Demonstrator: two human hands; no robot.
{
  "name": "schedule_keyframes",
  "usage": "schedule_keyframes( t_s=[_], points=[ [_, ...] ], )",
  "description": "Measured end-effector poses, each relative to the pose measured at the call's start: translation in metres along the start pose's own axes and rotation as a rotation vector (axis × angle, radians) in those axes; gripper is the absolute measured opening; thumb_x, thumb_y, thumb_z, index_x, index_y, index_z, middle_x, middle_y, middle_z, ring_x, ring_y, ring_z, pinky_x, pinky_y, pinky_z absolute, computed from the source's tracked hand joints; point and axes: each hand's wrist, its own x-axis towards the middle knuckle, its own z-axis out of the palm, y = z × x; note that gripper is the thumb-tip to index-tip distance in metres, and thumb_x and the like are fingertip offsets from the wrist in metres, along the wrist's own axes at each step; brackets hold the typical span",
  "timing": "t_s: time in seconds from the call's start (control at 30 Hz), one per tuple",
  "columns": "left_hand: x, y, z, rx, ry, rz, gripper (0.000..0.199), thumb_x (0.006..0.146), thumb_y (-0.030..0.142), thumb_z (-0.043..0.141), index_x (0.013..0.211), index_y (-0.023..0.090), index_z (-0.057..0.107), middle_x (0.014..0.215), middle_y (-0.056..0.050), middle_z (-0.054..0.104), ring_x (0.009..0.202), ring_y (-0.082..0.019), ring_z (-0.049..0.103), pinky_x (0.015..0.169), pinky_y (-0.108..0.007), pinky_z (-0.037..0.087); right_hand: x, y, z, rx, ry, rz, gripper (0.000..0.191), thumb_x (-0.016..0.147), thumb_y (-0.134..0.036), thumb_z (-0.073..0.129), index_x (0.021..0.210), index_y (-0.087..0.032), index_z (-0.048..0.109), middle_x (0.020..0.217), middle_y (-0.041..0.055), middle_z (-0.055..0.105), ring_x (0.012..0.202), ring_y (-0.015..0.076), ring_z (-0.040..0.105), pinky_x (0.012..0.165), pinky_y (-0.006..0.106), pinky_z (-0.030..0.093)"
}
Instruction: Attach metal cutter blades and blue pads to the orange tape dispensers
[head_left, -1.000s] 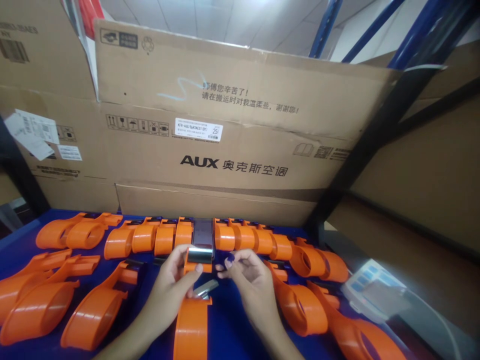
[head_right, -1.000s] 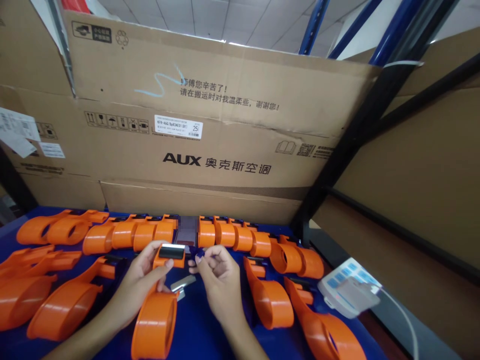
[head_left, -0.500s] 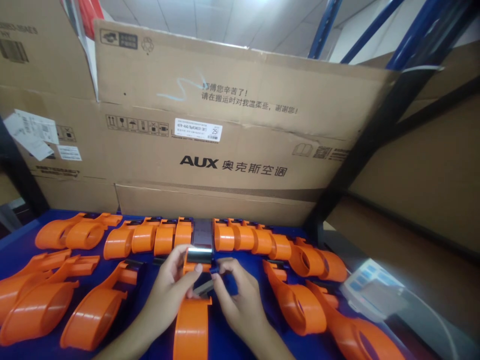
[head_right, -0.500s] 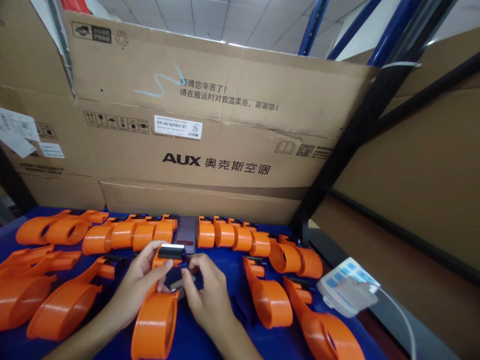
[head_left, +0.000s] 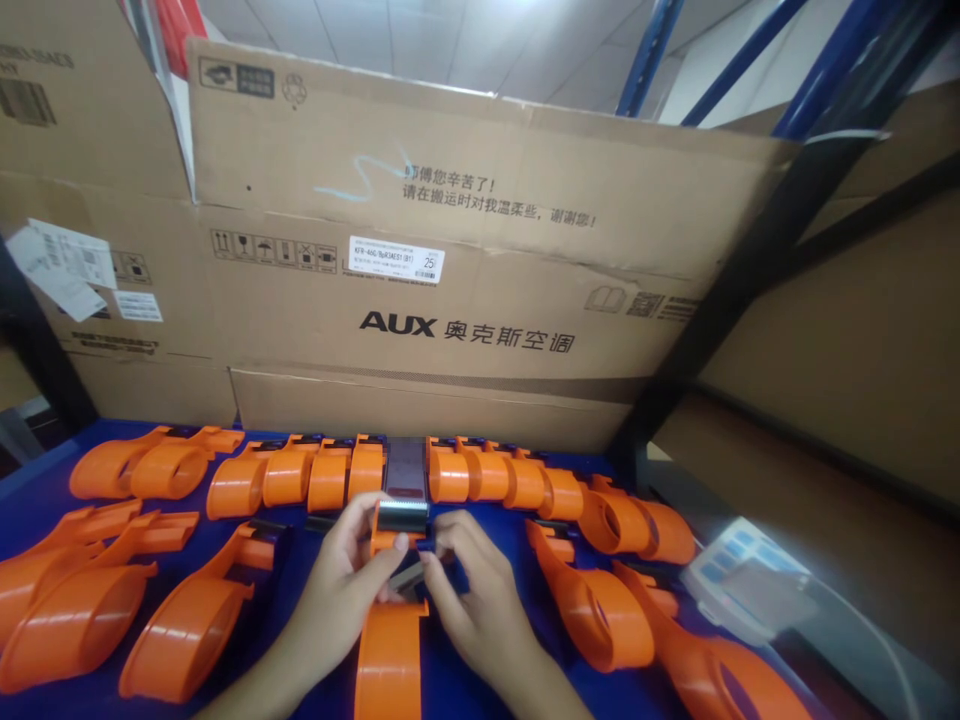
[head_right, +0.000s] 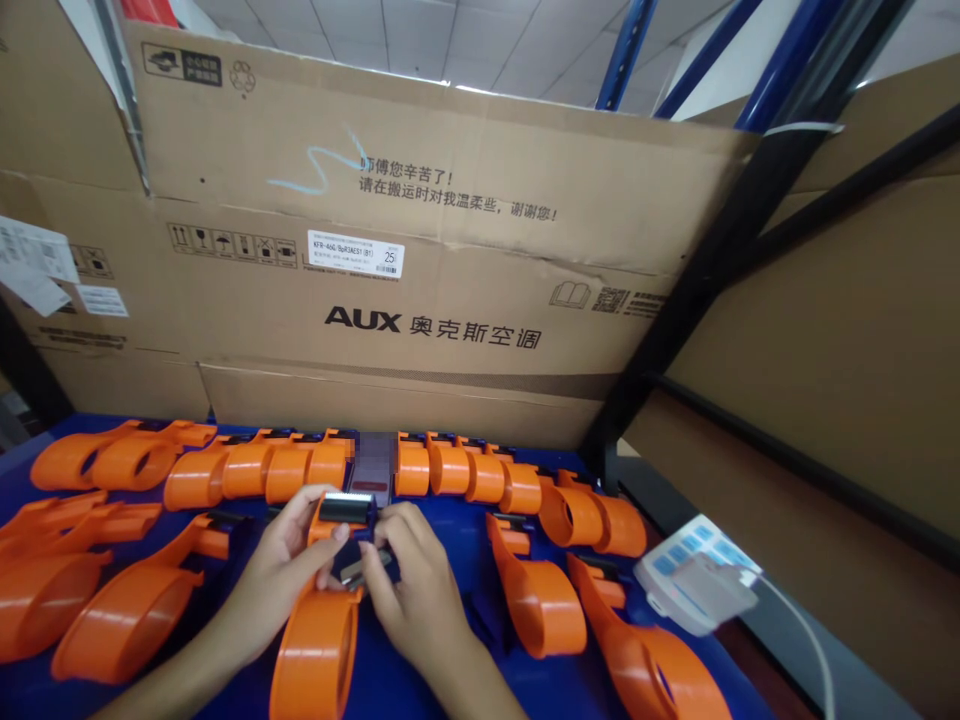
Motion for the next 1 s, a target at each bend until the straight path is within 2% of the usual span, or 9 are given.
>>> schedule_keyframes(
  t_s=[0.13,0.23,0.37,0.47,0.57,0.63,0.77,0.9,1.0],
  points=[
    [0.001,-0.001,0.001,-0.021,-0.012,0.007,0.032,0.086,0.038,0.075,0.111,0.026,0.059,0.094,0.002,0.061,0.061,-0.009,0.053,0.056,-0.023,0.056,0.001,-0.003,-0.002,-0.023,0.008,-0.014,0.017,0.099,-0.021,0.052,0.083,-0.023,0.050,0.097,0.0078,0.061,0.088,0.0207,0.058,0.079,0.032,0.048],
    [0.000,0.001,0.002,-0.052,-0.003,0.003,0.031,0.087,0.035,0.075,0.111,0.024,0.058,0.082,0.004,0.061,0.055,-0.007,0.052,0.057,-0.022,0.054,0.000,-0.008,-0.004,0.029,0.056,-0.008,0.014,0.096,-0.022,0.055,0.084,-0.023,0.050,0.093,0.0065,0.059,0.085,0.0206,0.057,0.076,0.032,0.047],
    [-0.003,0.008,0.003,-0.143,0.008,-0.178,0.057,0.084,0.035,0.078,0.130,0.026,0.047,0.077,0.002,0.067,0.055,-0.015,0.066,0.059,-0.030,0.058,0.000,-0.011,-0.008,0.271,0.165,0.130,0.008,0.097,-0.030,0.056,0.095,-0.023,0.053,0.093,0.0044,0.058,0.087,0.0209,0.057,0.079,0.032,0.048],
    [-0.007,0.014,0.006,-0.189,-0.018,-0.320,0.071,0.082,0.034,0.080,0.140,0.026,0.040,0.089,-0.006,0.073,0.066,-0.024,0.075,0.059,-0.034,0.060,0.003,-0.012,-0.010,0.558,0.100,0.309,0.024,0.098,-0.039,0.057,0.118,-0.026,0.055,0.102,0.0049,0.063,0.096,0.0228,0.061,0.088,0.035,0.049],
    [-0.010,0.017,0.009,-0.234,-0.118,-0.325,0.065,0.085,0.031,0.078,0.141,0.028,0.045,0.120,-0.013,0.070,0.082,-0.027,0.077,0.066,-0.038,0.062,0.006,-0.011,-0.011,0.820,-0.044,0.410,0.040,0.097,-0.045,0.057,0.133,-0.027,0.051,0.106,0.0056,0.068,0.100,0.0248,0.064,0.094,0.038,0.048],
    [-0.012,0.016,0.009,-0.246,-0.183,-0.299,0.062,0.085,0.028,0.077,0.140,0.028,0.050,0.130,-0.014,0.066,0.085,-0.026,0.077,0.072,-0.038,0.062,0.008,-0.008,-0.011,0.899,-0.075,0.438,0.039,0.096,-0.047,0.059,0.130,-0.027,0.054,0.102,0.0045,0.069,0.095,0.0234,0.064,0.090,0.036,0.048],
    [-0.013,0.014,0.008,-0.271,-0.253,-0.328,0.071,0.082,0.026,0.080,0.146,0.023,0.049,0.106,-0.013,0.075,0.089,-0.029,0.077,0.079,-0.038,0.059,0.008,-0.003,-0.007,0.853,-0.029,0.468,0.031,0.095,-0.045,0.065,0.118,-0.027,0.054,0.090,0.0000,0.064,0.084,0.0179,0.061,0.080,0.029,0.047],
    [-0.012,0.015,0.010,-0.208,-0.185,-0.305,0.055,0.089,0.039,0.073,0.138,0.020,0.057,0.116,-0.016,0.073,0.087,-0.030,0.078,0.077,-0.040,0.061,0.008,-0.003,0.000,0.779,-0.029,0.467,0.034,0.092,-0.047,0.069,0.113,-0.025,0.051,0.090,0.0005,0.061,0.083,0.0179,0.058,0.077,0.030,0.048],
    [-0.010,0.014,0.011,-0.131,-0.160,-0.274,0.050,0.089,0.043,0.071,0.130,0.017,0.062,0.108,-0.016,0.076,0.078,-0.029,0.078,0.071,-0.039,0.062,0.008,-0.007,0.003,0.751,-0.025,0.472,0.033,0.091,-0.046,0.070,0.104,-0.025,0.049,0.091,0.0005,0.059,0.081,0.0167,0.055,0.073,0.028,0.049]
  ],
)
